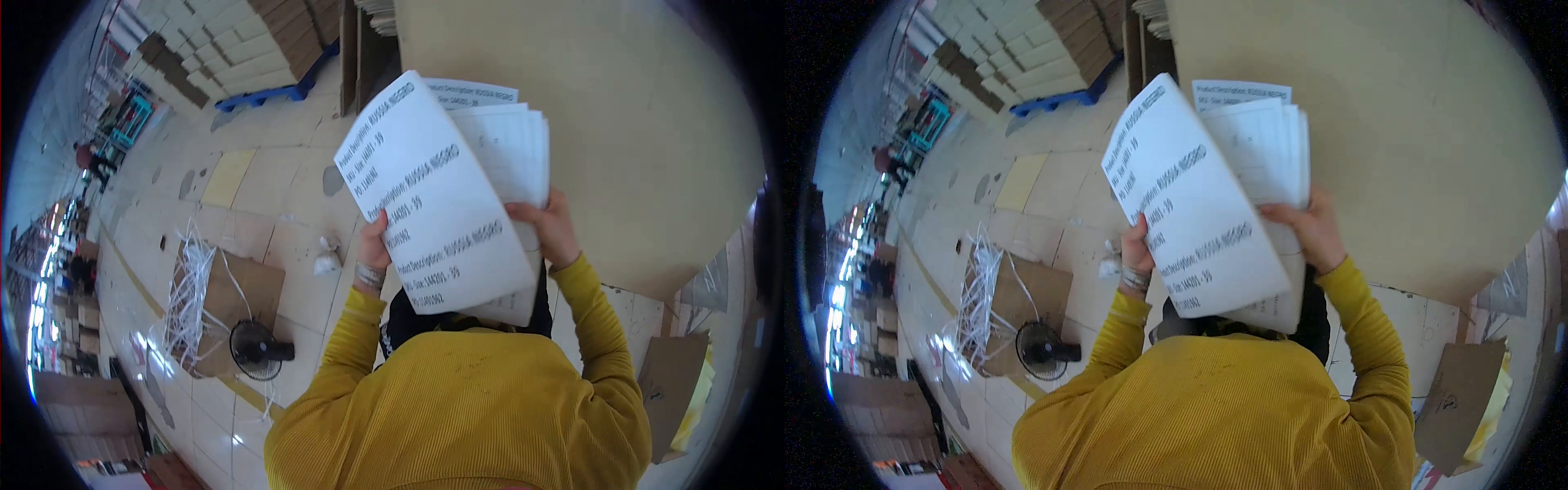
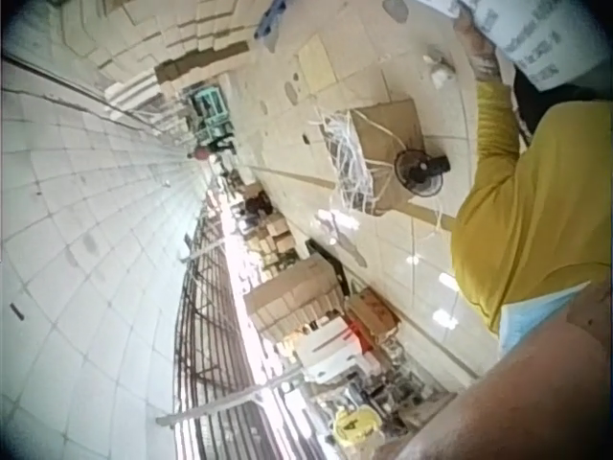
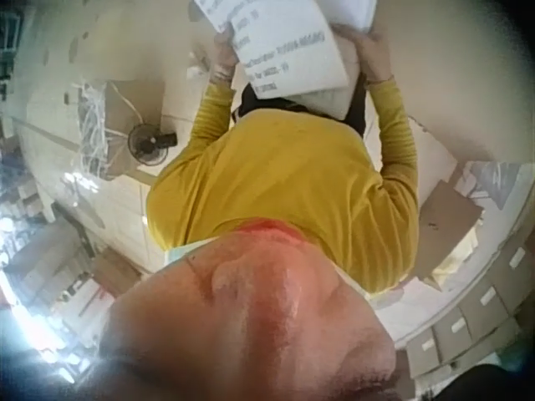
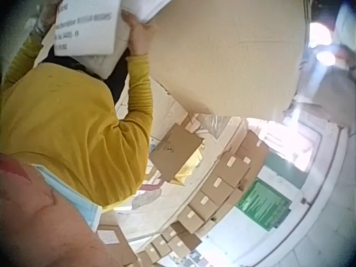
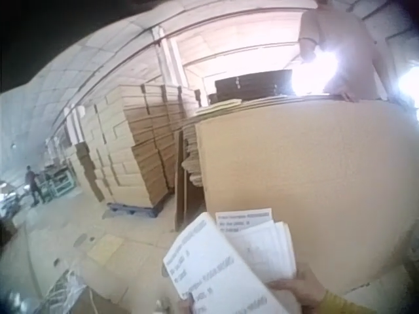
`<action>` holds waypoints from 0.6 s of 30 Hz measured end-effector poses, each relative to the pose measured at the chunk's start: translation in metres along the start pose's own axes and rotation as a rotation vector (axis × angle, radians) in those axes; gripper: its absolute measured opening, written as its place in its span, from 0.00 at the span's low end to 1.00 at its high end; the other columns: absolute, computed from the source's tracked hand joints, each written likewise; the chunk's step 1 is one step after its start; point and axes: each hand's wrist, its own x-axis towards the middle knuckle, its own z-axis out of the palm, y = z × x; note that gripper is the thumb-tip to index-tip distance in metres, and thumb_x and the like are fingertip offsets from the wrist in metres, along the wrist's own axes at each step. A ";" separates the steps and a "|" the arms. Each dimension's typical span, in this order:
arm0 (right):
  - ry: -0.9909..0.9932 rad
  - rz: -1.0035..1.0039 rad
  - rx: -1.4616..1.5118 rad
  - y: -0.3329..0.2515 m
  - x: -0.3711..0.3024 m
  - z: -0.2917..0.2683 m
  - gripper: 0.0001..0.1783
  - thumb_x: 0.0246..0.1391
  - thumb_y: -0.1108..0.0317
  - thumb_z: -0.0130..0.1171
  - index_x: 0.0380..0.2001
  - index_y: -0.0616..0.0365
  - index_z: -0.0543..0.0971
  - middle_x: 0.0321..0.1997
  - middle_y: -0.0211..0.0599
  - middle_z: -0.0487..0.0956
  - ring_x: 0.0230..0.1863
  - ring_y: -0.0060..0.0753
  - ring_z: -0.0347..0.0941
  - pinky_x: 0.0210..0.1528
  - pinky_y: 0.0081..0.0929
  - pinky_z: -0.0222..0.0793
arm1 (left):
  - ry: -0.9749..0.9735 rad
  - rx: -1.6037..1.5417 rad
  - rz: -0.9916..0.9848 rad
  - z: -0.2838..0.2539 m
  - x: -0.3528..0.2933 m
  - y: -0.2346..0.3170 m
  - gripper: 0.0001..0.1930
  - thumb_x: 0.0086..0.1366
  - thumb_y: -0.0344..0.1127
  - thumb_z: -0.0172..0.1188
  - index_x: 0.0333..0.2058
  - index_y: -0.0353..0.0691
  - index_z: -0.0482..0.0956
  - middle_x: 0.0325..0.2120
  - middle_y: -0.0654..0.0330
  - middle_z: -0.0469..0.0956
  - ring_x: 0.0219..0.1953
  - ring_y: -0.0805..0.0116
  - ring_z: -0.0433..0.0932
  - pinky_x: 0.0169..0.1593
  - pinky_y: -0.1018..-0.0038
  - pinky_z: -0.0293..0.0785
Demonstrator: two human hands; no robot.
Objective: The recorder peels product labels from yellow backing sheets and applies them to large cardboard sheets.
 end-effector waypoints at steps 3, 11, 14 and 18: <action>-0.028 -0.180 -0.228 -0.027 -0.004 -0.016 0.19 0.40 0.77 0.61 0.39 0.67 0.74 0.35 0.39 0.79 0.35 0.27 0.74 0.39 0.24 0.70 | 0.090 0.015 0.086 -0.002 -0.009 0.042 0.26 0.61 0.40 0.53 0.55 0.33 0.60 0.50 0.51 0.69 0.50 0.57 0.71 0.53 0.62 0.68; 0.081 -0.730 -1.127 -0.049 -0.056 0.021 0.23 0.40 0.76 0.60 0.45 0.61 0.73 0.31 0.43 0.76 0.29 0.34 0.72 0.32 0.27 0.69 | 0.238 0.087 0.514 -0.041 -0.043 0.150 0.23 0.63 0.37 0.51 0.54 0.33 0.60 0.49 0.51 0.69 0.48 0.57 0.71 0.51 0.60 0.70; -0.213 -0.904 -1.588 0.006 -0.075 0.045 0.25 0.43 0.70 0.50 0.50 0.51 0.72 0.27 0.38 0.66 0.25 0.35 0.65 0.24 0.28 0.64 | 0.546 0.237 0.610 -0.042 -0.059 0.173 0.23 0.64 0.37 0.50 0.55 0.34 0.60 0.50 0.52 0.69 0.50 0.58 0.70 0.53 0.60 0.68; -0.774 -0.903 -1.572 0.062 -0.086 0.063 0.19 0.46 0.68 0.50 0.45 0.47 0.74 0.28 0.37 0.67 0.30 0.38 0.68 0.34 0.32 0.67 | 0.053 0.038 0.435 -0.047 -0.063 0.170 0.22 0.66 0.39 0.46 0.55 0.34 0.60 0.51 0.52 0.68 0.52 0.55 0.68 0.54 0.57 0.66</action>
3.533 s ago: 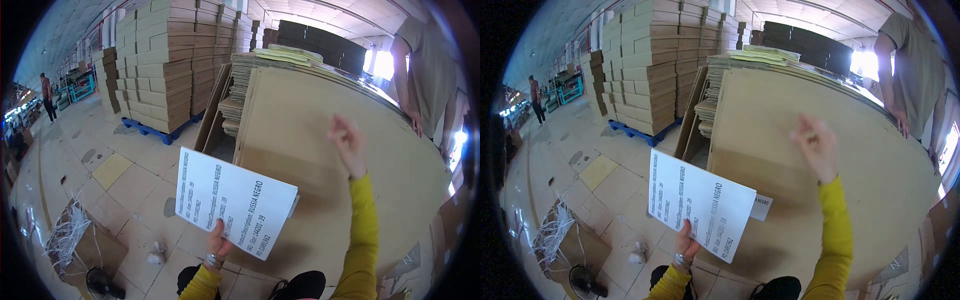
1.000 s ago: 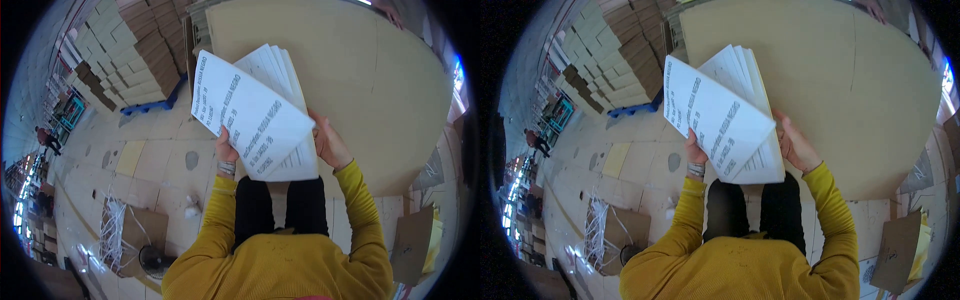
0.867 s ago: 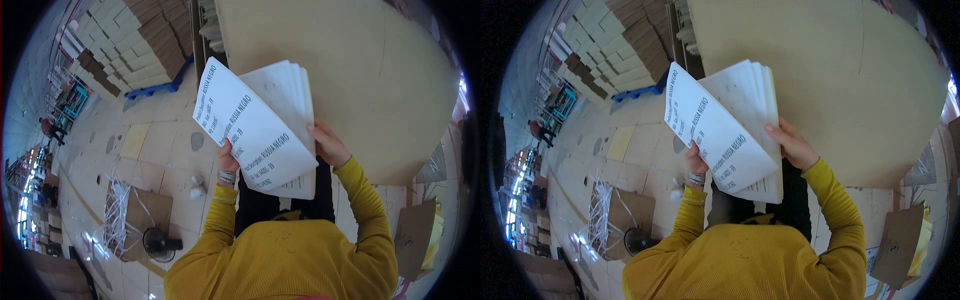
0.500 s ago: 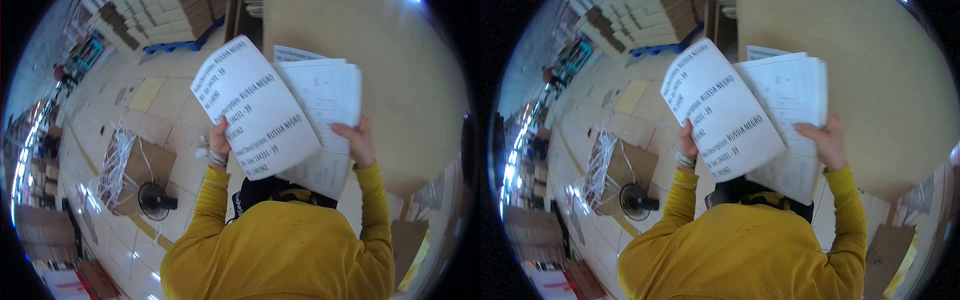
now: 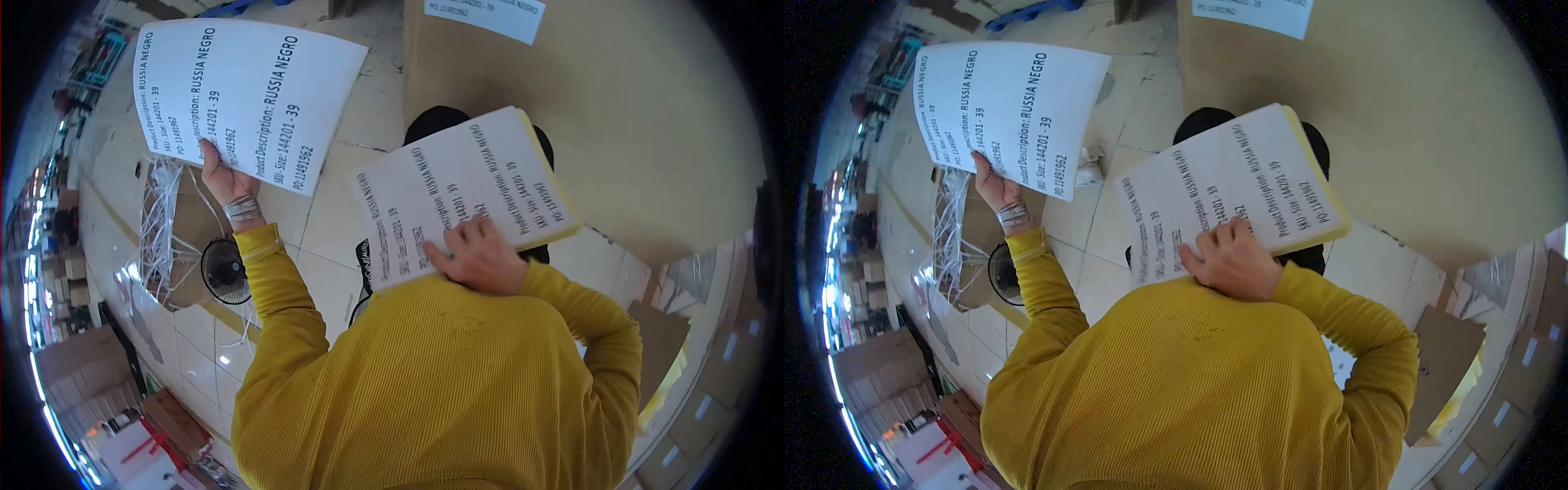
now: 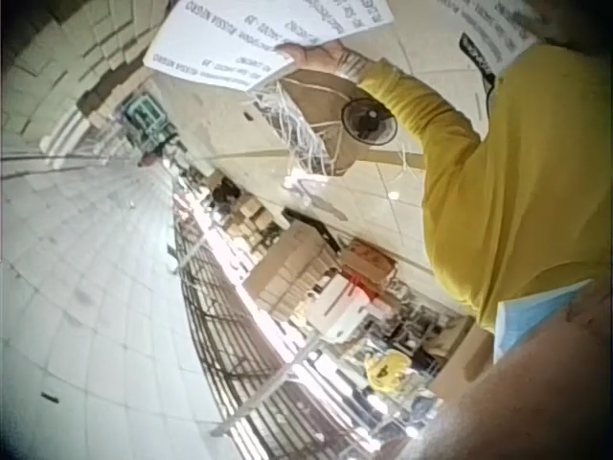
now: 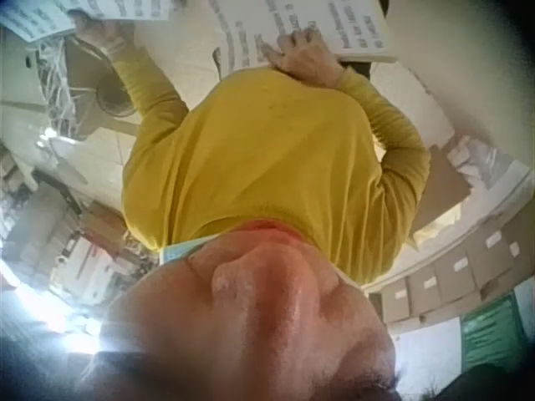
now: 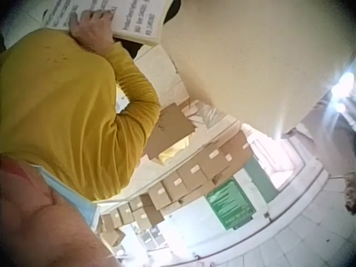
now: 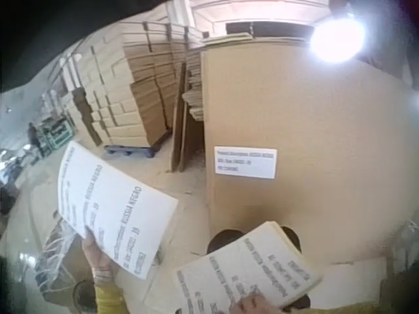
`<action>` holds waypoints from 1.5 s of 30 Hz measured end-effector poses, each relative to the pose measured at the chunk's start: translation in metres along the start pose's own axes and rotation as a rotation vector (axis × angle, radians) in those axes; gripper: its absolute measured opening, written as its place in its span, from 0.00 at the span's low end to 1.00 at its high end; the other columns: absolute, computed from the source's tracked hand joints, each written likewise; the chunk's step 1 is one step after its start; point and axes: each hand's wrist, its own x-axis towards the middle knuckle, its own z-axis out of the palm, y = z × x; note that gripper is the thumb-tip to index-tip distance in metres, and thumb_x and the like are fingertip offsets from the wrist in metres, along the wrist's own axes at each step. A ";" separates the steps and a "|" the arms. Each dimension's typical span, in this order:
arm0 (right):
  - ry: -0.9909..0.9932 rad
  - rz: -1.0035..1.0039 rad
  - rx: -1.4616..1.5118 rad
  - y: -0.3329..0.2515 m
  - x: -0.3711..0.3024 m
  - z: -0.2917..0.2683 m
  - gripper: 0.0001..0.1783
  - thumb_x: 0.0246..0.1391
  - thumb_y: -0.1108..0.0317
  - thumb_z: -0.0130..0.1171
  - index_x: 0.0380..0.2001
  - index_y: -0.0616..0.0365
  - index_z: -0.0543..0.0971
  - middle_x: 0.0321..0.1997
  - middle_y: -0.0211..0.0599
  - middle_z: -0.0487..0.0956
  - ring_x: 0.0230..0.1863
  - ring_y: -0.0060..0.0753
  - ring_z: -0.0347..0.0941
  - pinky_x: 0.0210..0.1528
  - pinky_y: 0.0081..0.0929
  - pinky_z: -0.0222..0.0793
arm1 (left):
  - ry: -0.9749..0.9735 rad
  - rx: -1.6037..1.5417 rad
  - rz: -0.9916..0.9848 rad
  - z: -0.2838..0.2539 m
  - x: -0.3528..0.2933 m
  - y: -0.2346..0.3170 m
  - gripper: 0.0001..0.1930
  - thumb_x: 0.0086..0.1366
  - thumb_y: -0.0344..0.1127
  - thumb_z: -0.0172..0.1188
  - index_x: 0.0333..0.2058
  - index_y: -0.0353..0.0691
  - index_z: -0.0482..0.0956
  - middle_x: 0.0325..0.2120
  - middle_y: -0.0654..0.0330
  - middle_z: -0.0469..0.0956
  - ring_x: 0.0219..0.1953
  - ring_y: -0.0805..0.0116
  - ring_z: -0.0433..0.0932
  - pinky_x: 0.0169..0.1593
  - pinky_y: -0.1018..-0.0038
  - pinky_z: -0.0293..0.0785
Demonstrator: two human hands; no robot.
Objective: The recorder peels product labels from yellow backing sheets and applies them to large cardboard sheets.
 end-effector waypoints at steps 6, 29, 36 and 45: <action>0.155 0.198 0.165 -0.003 -0.022 0.030 0.22 0.46 0.66 0.52 0.48 0.44 0.72 0.29 0.35 0.66 0.35 0.40 0.67 0.36 0.31 0.67 | -0.018 -0.096 -0.128 -0.013 -0.002 -0.034 0.22 0.65 0.35 0.47 0.55 0.32 0.58 0.51 0.50 0.67 0.52 0.55 0.69 0.53 0.57 0.68; 1.352 0.875 1.186 0.114 -0.055 -0.033 0.26 0.50 0.79 0.53 0.54 0.63 0.62 0.49 0.34 0.69 0.47 0.23 0.66 0.47 0.22 0.65 | -0.453 1.278 -0.015 0.118 -0.018 -0.232 0.18 0.59 0.43 0.57 0.44 0.37 0.75 0.26 0.60 0.76 0.21 0.73 0.72 0.26 0.74 0.68; 1.336 1.064 0.966 0.112 -0.152 -0.054 0.13 0.49 0.80 0.51 0.40 0.65 0.73 0.34 0.29 0.75 0.35 0.18 0.68 0.37 0.17 0.65 | -0.078 0.496 -0.942 0.150 -0.074 -0.226 0.36 0.51 0.34 0.64 0.55 0.29 0.55 0.48 0.49 0.68 0.47 0.59 0.68 0.49 0.69 0.66; 1.615 1.117 1.167 0.098 -0.230 -0.044 0.18 0.43 0.85 0.50 0.41 0.62 0.72 0.37 0.40 0.77 0.33 0.33 0.76 0.37 0.29 0.76 | 0.002 0.149 -1.211 0.165 -0.059 -0.244 0.14 0.60 0.32 0.54 0.45 0.37 0.68 0.23 0.62 0.70 0.24 0.65 0.75 0.36 0.65 0.76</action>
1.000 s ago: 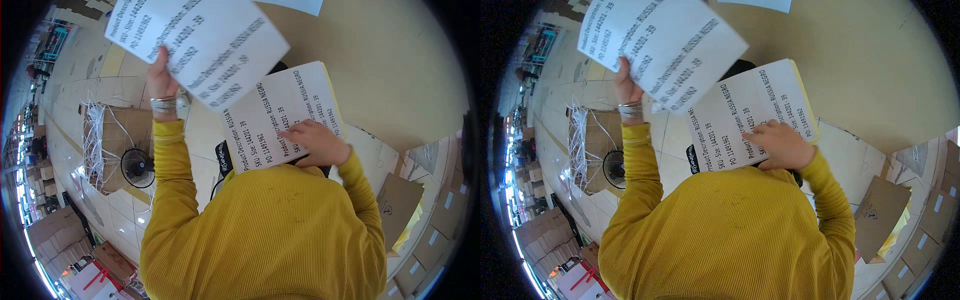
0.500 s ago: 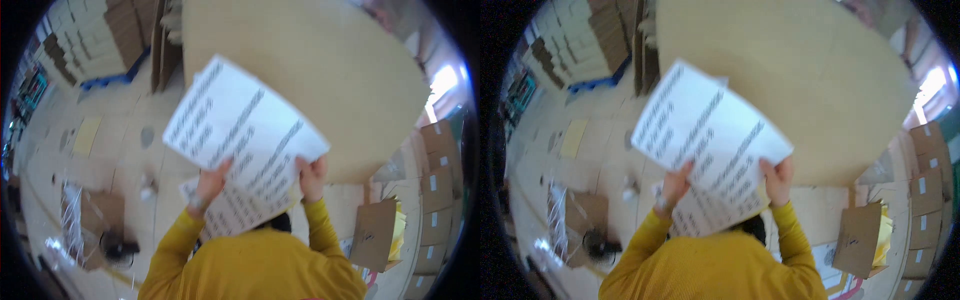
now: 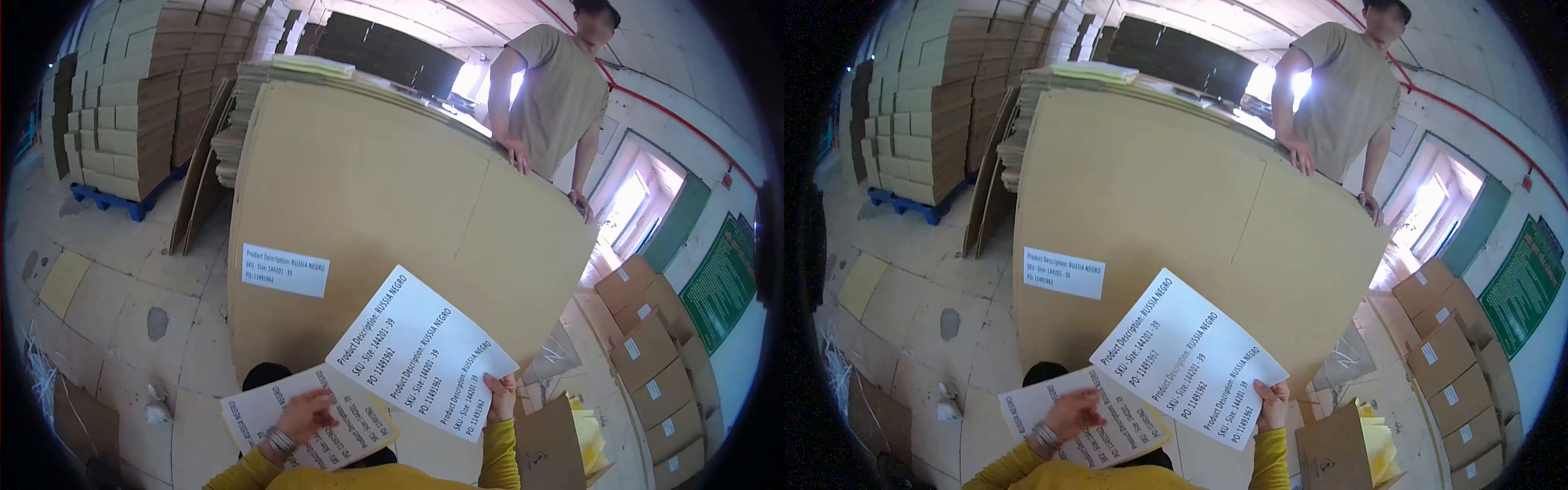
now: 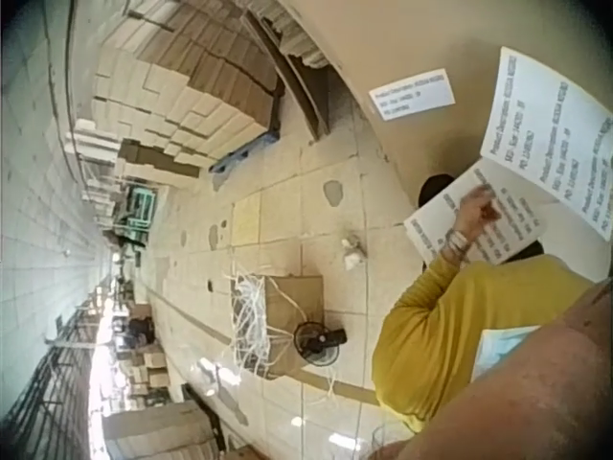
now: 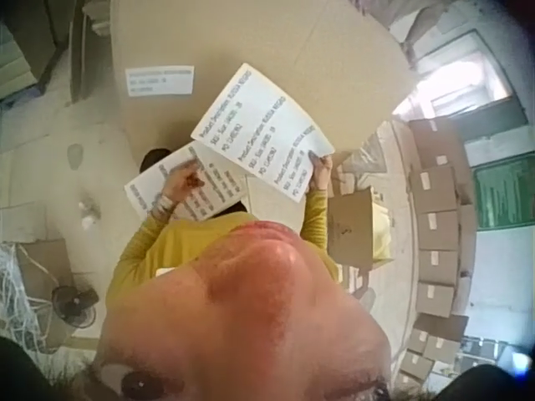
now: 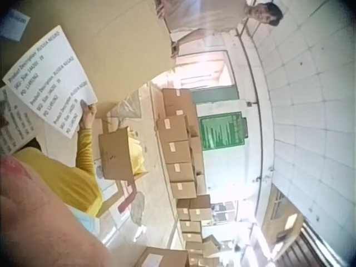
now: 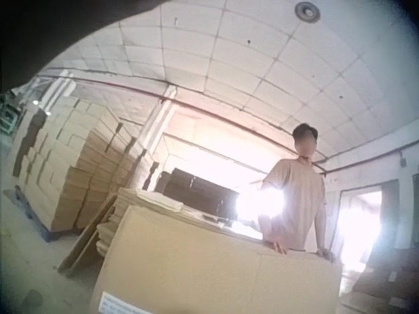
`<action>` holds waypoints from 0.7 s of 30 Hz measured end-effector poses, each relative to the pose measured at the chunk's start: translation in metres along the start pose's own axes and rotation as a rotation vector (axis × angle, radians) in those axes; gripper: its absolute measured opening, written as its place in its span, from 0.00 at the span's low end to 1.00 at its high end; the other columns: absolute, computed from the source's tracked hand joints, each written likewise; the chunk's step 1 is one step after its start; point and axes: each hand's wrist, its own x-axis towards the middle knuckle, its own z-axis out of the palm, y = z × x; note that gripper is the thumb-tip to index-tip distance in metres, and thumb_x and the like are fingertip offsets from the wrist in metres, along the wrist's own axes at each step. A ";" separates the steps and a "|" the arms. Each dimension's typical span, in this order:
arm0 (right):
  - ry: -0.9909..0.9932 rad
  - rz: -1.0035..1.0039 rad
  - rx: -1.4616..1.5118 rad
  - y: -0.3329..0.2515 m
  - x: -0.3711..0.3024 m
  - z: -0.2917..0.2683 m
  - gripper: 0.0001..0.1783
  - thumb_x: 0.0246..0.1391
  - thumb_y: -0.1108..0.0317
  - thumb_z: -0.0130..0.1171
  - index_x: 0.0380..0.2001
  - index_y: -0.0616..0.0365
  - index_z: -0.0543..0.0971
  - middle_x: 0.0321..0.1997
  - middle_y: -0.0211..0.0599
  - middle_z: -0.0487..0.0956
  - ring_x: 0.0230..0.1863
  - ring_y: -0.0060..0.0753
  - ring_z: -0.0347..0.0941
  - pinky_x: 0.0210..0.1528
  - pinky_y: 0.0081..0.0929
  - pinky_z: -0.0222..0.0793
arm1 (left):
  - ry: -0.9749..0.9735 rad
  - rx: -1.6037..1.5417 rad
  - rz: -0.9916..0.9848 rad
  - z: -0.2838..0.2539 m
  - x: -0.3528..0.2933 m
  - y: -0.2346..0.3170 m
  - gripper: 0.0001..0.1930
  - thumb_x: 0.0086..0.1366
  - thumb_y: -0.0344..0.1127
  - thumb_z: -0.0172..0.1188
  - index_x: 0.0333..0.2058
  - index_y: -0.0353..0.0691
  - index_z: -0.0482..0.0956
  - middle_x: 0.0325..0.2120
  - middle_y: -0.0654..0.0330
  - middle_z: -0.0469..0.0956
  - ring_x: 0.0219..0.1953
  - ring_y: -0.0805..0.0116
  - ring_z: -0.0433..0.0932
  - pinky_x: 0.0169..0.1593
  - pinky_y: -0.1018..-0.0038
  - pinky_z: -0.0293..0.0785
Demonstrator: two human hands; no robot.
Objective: The recorder peels product labels from yellow backing sheets and applies them to large cardboard sheets.
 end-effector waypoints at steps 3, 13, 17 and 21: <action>-0.032 0.107 -0.279 0.012 0.003 -0.022 0.15 0.44 0.84 0.50 0.38 0.63 0.74 0.34 0.38 0.78 0.31 0.31 0.75 0.35 0.26 0.74 | -0.050 0.090 0.089 0.004 -0.014 0.036 0.10 0.61 0.35 0.53 0.38 0.36 0.70 0.27 0.60 0.74 0.29 0.66 0.77 0.36 0.65 0.76; -0.612 0.003 -0.565 0.042 0.077 -0.099 0.07 0.46 0.81 0.55 0.31 0.63 0.76 0.37 0.41 0.76 0.39 0.30 0.71 0.45 0.26 0.67 | -0.042 0.282 0.230 0.027 -0.014 0.077 0.18 0.58 0.34 0.58 0.42 0.26 0.69 0.27 0.55 0.74 0.24 0.68 0.76 0.31 0.70 0.77; -0.815 -0.012 -0.523 0.048 0.089 -0.014 0.10 0.46 0.86 0.51 0.31 0.63 0.76 0.35 0.42 0.77 0.38 0.32 0.73 0.43 0.25 0.69 | 0.019 0.301 0.318 0.034 -0.026 0.071 0.20 0.57 0.33 0.59 0.43 0.24 0.68 0.27 0.56 0.73 0.24 0.69 0.76 0.28 0.73 0.77; -0.823 0.217 -0.404 0.052 0.101 0.018 0.09 0.46 0.85 0.53 0.32 0.65 0.76 0.32 0.40 0.78 0.34 0.30 0.73 0.38 0.24 0.70 | 0.029 0.319 0.297 0.036 -0.026 0.070 0.20 0.56 0.32 0.60 0.43 0.24 0.67 0.28 0.58 0.72 0.24 0.69 0.76 0.28 0.72 0.77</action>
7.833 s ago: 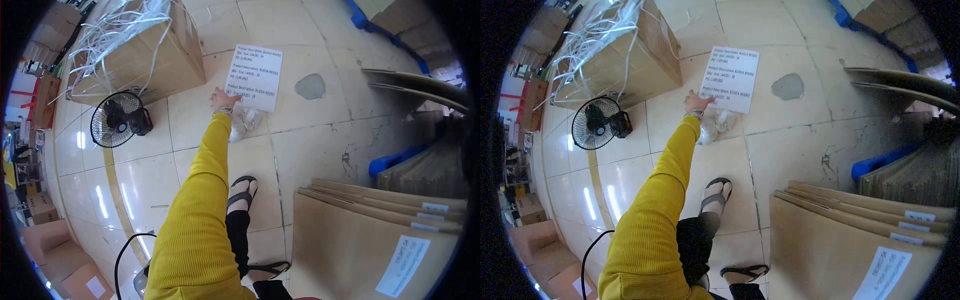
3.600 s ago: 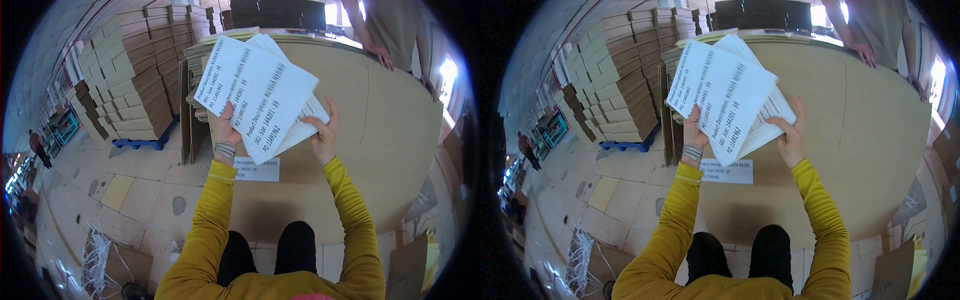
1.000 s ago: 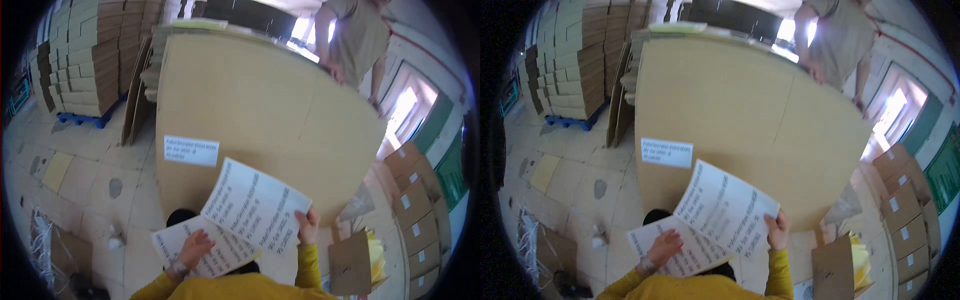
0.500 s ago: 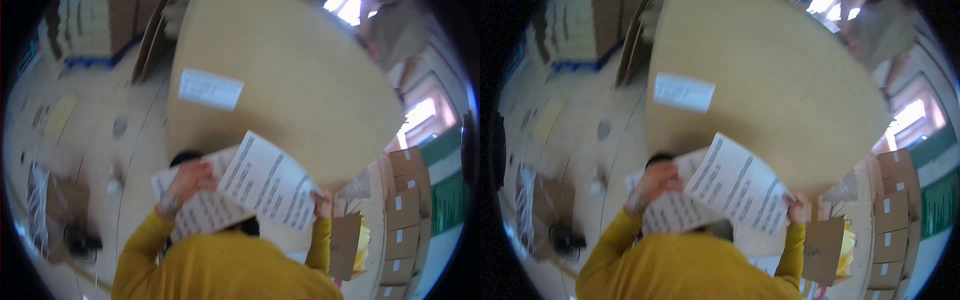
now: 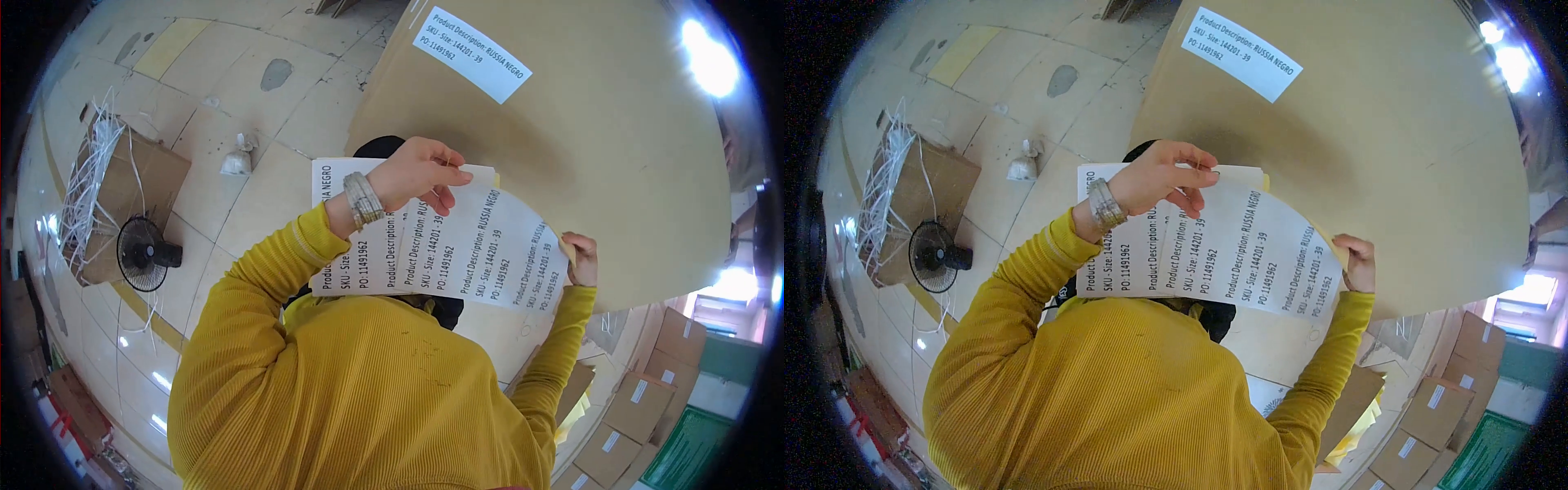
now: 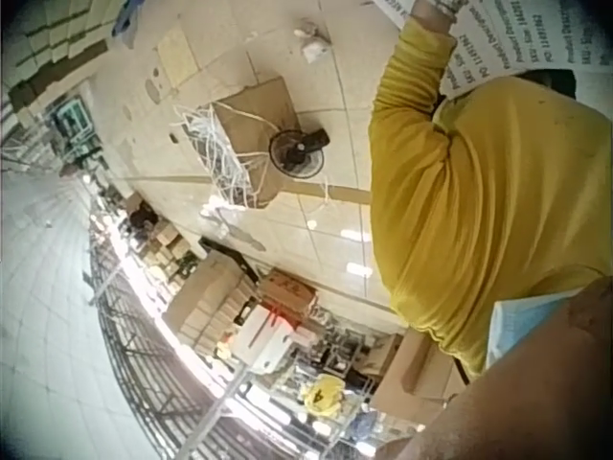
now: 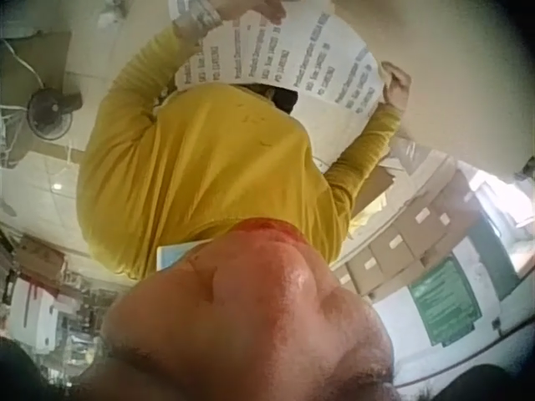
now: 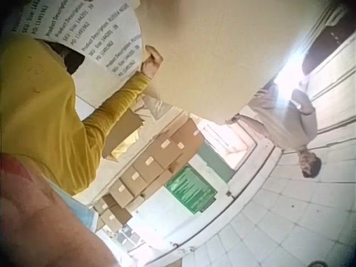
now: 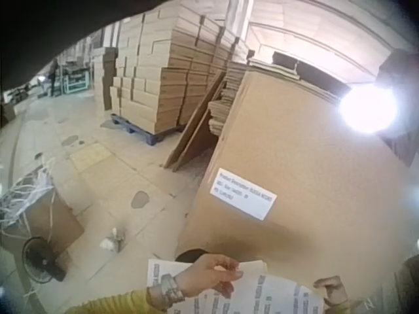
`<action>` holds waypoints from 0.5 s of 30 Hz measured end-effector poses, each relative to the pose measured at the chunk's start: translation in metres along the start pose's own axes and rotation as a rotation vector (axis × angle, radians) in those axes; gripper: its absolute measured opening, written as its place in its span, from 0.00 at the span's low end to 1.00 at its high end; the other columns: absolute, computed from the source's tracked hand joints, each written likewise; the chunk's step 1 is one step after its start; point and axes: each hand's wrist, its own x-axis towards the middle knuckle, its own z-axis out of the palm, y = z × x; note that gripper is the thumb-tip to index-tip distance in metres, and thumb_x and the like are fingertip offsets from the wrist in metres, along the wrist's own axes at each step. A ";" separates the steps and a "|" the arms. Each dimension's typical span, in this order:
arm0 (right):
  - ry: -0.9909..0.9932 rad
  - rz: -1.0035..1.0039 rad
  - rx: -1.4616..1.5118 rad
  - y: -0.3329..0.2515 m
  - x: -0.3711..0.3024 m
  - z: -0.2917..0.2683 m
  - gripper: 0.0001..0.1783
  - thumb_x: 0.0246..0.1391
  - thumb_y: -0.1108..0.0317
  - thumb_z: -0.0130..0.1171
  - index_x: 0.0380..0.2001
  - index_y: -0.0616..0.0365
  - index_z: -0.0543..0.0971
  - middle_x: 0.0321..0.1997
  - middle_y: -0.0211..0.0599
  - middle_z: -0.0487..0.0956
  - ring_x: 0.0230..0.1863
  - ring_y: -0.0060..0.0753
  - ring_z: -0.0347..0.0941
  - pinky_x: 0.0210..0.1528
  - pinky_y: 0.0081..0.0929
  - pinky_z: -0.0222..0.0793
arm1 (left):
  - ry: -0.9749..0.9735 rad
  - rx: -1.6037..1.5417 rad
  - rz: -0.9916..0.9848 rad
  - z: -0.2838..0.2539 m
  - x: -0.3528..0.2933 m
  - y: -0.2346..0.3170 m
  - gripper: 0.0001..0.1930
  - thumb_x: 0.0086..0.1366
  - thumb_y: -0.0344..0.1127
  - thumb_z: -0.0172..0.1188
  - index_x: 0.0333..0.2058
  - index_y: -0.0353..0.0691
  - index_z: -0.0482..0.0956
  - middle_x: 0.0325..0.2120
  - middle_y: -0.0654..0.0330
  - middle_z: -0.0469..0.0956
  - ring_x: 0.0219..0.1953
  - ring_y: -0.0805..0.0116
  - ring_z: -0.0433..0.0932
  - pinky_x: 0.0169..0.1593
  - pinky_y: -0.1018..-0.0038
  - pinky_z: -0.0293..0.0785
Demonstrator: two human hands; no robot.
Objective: The recorder peels product labels from yellow backing sheets and applies them to large cardboard sheets.
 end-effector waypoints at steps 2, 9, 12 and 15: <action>0.117 0.201 -0.064 -0.009 0.017 0.027 0.09 0.45 0.83 0.55 0.33 0.67 0.76 0.31 0.39 0.78 0.32 0.27 0.74 0.36 0.22 0.70 | -0.048 0.012 0.027 0.005 0.001 -0.009 0.21 0.56 0.31 0.60 0.43 0.23 0.67 0.29 0.59 0.71 0.24 0.69 0.77 0.28 0.73 0.77; -0.027 0.318 0.107 0.024 0.020 0.100 0.11 0.45 0.81 0.56 0.36 0.67 0.76 0.33 0.38 0.79 0.33 0.25 0.74 0.36 0.20 0.71 | 0.018 0.141 -0.068 0.033 -0.027 -0.061 0.32 0.51 0.32 0.65 0.50 0.21 0.61 0.35 0.56 0.69 0.26 0.72 0.76 0.27 0.80 0.72; -0.033 0.315 0.204 0.009 0.016 0.131 0.11 0.47 0.82 0.53 0.37 0.66 0.76 0.34 0.37 0.79 0.33 0.24 0.74 0.38 0.21 0.71 | 0.013 0.150 0.041 0.036 -0.033 -0.061 0.34 0.51 0.33 0.66 0.51 0.22 0.59 0.35 0.55 0.69 0.27 0.73 0.76 0.30 0.81 0.71; -0.120 0.312 0.114 0.008 0.027 0.135 0.13 0.48 0.82 0.52 0.39 0.66 0.75 0.35 0.36 0.78 0.35 0.24 0.74 0.39 0.21 0.70 | 0.020 0.175 0.008 0.037 -0.030 -0.045 0.32 0.50 0.32 0.66 0.52 0.25 0.61 0.34 0.55 0.69 0.30 0.73 0.76 0.33 0.80 0.71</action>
